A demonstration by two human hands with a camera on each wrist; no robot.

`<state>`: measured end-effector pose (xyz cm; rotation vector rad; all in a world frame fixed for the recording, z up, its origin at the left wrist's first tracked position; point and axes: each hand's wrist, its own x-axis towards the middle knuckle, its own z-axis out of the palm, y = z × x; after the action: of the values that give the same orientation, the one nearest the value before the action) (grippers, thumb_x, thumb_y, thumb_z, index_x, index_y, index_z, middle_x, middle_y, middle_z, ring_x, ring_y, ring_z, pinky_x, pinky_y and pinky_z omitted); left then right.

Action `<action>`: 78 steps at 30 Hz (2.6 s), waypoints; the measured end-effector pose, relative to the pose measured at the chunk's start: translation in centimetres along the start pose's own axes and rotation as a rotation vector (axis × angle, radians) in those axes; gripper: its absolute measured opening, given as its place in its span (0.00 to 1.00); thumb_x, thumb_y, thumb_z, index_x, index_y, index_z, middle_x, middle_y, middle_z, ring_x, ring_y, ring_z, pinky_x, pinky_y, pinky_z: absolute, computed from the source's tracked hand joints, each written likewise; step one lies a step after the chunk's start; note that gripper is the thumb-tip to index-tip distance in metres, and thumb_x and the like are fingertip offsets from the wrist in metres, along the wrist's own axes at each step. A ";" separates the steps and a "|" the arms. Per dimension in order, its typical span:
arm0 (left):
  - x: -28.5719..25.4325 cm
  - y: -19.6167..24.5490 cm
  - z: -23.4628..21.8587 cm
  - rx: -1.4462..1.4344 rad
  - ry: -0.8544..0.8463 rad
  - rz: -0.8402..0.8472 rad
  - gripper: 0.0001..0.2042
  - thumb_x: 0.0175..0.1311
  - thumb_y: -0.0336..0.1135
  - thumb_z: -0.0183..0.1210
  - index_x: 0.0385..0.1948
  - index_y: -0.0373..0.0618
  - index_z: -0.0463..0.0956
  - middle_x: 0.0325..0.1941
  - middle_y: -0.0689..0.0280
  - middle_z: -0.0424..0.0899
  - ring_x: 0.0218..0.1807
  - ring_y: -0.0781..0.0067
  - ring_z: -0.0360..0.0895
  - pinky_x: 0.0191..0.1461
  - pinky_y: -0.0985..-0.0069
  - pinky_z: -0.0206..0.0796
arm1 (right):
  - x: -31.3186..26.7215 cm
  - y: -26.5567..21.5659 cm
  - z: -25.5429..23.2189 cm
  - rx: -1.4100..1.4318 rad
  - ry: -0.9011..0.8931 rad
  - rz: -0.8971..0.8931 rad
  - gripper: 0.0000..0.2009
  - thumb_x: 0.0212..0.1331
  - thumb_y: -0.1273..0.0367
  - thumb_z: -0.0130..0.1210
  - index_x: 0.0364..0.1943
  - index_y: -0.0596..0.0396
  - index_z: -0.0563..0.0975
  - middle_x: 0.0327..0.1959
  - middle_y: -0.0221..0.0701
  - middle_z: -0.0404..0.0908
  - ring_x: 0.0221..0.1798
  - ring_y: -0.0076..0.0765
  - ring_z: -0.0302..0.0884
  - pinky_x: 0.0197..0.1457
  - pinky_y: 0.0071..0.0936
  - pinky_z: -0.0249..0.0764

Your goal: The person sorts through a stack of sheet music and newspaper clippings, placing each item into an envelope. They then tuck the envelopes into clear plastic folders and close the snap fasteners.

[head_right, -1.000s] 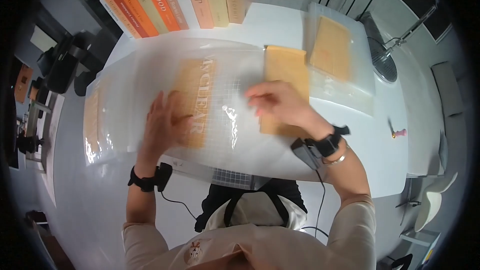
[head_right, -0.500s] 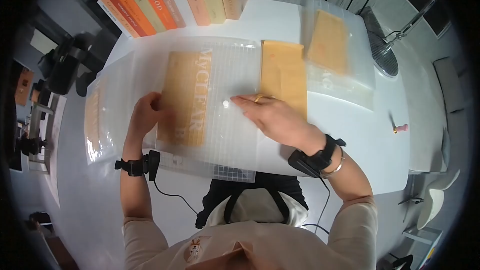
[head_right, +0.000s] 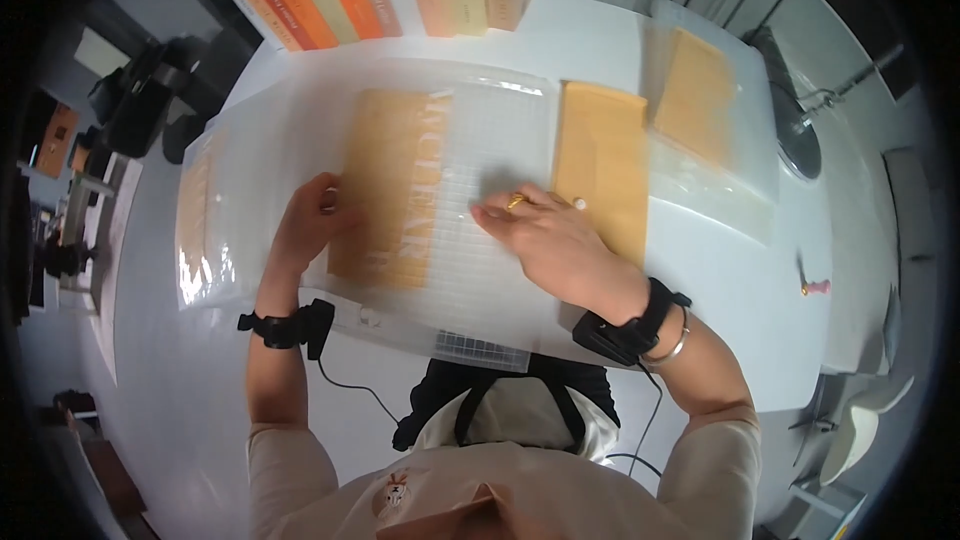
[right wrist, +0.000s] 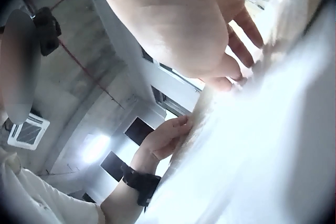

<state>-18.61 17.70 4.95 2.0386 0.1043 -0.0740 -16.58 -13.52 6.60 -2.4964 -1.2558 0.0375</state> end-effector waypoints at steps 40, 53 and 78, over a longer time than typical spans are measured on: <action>-4.2 -3.2 -18.1 -0.341 0.334 0.073 0.20 0.64 0.28 0.56 0.58 0.39 0.65 0.49 0.63 0.79 0.47 0.78 0.77 0.53 0.80 0.68 | -5.0 6.2 -5.2 0.124 0.473 0.480 0.17 0.56 0.71 0.57 0.51 0.61 0.74 0.43 0.47 0.79 0.41 0.48 0.79 0.45 0.35 0.74; -2.6 -8.0 -19.7 0.876 0.579 0.225 0.23 0.58 0.30 0.59 0.58 0.40 0.69 0.51 0.54 0.78 0.54 0.62 0.75 0.57 0.72 0.66 | -5.5 6.1 -5.2 0.145 0.221 0.836 0.24 0.57 0.60 0.59 0.49 0.69 0.73 0.38 0.51 0.79 0.38 0.51 0.79 0.42 0.34 0.73; 1.2 5.7 14.4 0.461 -0.454 0.623 0.28 0.66 0.46 0.52 0.66 0.48 0.57 0.72 0.48 0.51 0.74 0.47 0.44 0.73 0.59 0.40 | -6.2 8.4 -2.5 1.425 0.375 0.729 0.20 0.66 0.67 0.50 0.56 0.69 0.68 0.44 0.37 0.77 0.44 0.25 0.76 0.46 0.21 0.74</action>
<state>-16.95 2.38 3.35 2.3609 -0.8990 -0.1784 -13.36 -23.71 5.55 -1.3909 0.0474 0.4361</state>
